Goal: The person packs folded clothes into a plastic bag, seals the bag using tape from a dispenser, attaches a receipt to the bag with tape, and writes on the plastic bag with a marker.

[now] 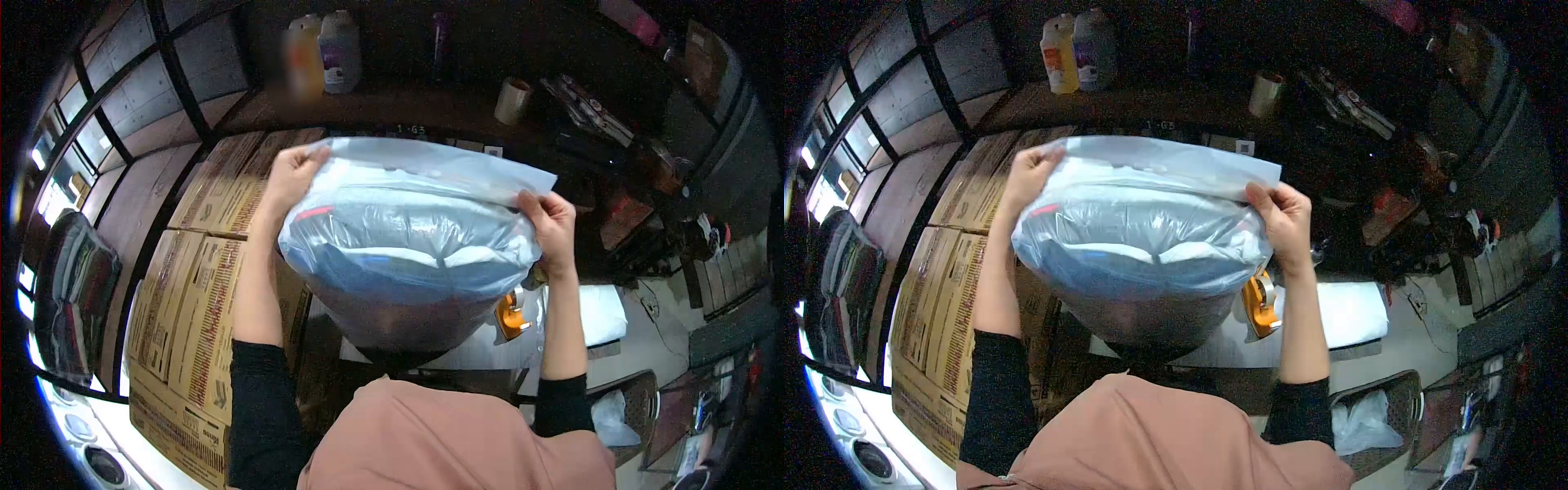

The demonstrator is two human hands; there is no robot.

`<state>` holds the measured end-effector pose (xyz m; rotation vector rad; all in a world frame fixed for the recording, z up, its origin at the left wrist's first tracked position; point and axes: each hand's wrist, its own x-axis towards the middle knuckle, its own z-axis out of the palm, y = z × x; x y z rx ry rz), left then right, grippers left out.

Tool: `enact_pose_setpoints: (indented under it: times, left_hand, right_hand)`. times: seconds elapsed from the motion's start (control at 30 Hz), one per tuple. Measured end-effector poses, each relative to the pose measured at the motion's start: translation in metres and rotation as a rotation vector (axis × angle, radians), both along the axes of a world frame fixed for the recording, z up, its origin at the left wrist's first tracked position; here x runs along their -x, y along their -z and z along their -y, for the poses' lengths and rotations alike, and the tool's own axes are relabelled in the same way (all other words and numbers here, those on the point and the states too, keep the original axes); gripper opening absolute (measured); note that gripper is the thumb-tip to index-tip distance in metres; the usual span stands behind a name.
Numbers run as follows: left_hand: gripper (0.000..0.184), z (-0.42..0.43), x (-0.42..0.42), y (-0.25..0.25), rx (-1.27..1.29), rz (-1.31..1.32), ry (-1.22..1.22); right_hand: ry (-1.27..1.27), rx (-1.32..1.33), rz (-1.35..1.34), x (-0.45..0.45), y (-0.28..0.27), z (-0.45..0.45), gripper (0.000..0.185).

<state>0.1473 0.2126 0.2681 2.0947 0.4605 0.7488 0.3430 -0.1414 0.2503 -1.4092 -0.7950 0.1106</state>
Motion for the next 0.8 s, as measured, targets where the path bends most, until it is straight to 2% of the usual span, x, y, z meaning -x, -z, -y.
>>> enact_pose_setpoints:
  times: [0.03, 0.1, 0.2, 0.27, 0.3, 0.33, 0.4, 0.43, 0.47, 0.53, 0.57, 0.6, 0.63, 0.73, 0.8]
  left_hand:
    - [0.035, -0.005, -0.007, 0.007, 0.082, -0.013, 0.006]
    - [0.036, -0.013, -0.013, 0.012, 0.236, -0.064, 0.030]
    - [0.039, -0.030, -0.008, -0.008, -0.262, -0.326, -0.080]
    - [0.041, -0.003, 0.011, -0.054, -0.385, -0.254, -0.351]
    - [0.040, 0.008, 0.015, -0.073, -0.484, -0.068, -0.378]
    - [0.040, 0.020, 0.016, -0.088, -0.573, 0.120, -0.404]
    - [0.036, 0.057, 0.012, -0.107, -0.675, 0.315, -0.087]
    - [0.031, 0.063, 0.002, -0.107, -0.780, 0.354, 0.269]
    - [0.032, 0.074, -0.005, -0.106, -0.842, 0.213, 0.443]
    - [0.045, 0.079, -0.024, -0.091, -0.938, -0.198, 0.506]
    - [0.051, 0.066, -0.037, -0.063, -0.775, -0.365, 0.464]
    - [0.057, 0.045, -0.046, -0.039, -0.607, -0.530, 0.417]
    - [0.060, 0.031, -0.049, -0.037, -0.430, -0.519, 0.513]
    - [0.057, 0.043, -0.047, -0.040, -0.289, -0.567, 0.446]
    - [0.054, 0.055, -0.039, -0.044, -0.305, -0.580, 0.342]
  right_hand:
    - [0.054, -0.090, -0.029, -0.005, 0.011, -0.005, 0.022]
    - [0.075, -0.018, -0.122, 0.000, -0.006, -0.011, 0.021]
    - [0.134, 0.107, -0.323, -0.001, -0.028, -0.015, 0.021]
    - [0.367, 0.304, 0.069, -0.013, -0.024, -0.015, 0.028]
    - [0.600, 0.374, 0.200, 0.020, -0.052, -0.017, 0.043]
    - [0.798, 0.331, 0.536, 0.023, -0.050, -0.020, 0.052]
    - [0.701, 0.311, 0.837, 0.051, -0.073, -0.019, 0.045]
    - [0.673, 0.353, 0.973, 0.061, -0.075, -0.022, 0.041]
    - [0.614, 0.449, 1.007, 0.077, -0.077, -0.026, 0.044]
    - [0.524, 0.626, 1.004, 0.095, -0.063, -0.027, 0.063]
    - [0.449, 0.687, 0.880, 0.095, -0.040, -0.029, 0.068]
    - [0.462, 0.546, 0.823, 0.092, -0.026, -0.031, 0.067]
    - [0.451, 0.510, 0.801, 0.086, -0.023, -0.032, 0.065]
    - [0.370, 0.419, 0.720, 0.067, -0.020, -0.033, 0.060]
    - [0.269, 0.362, 0.693, 0.041, -0.018, -0.034, 0.055]
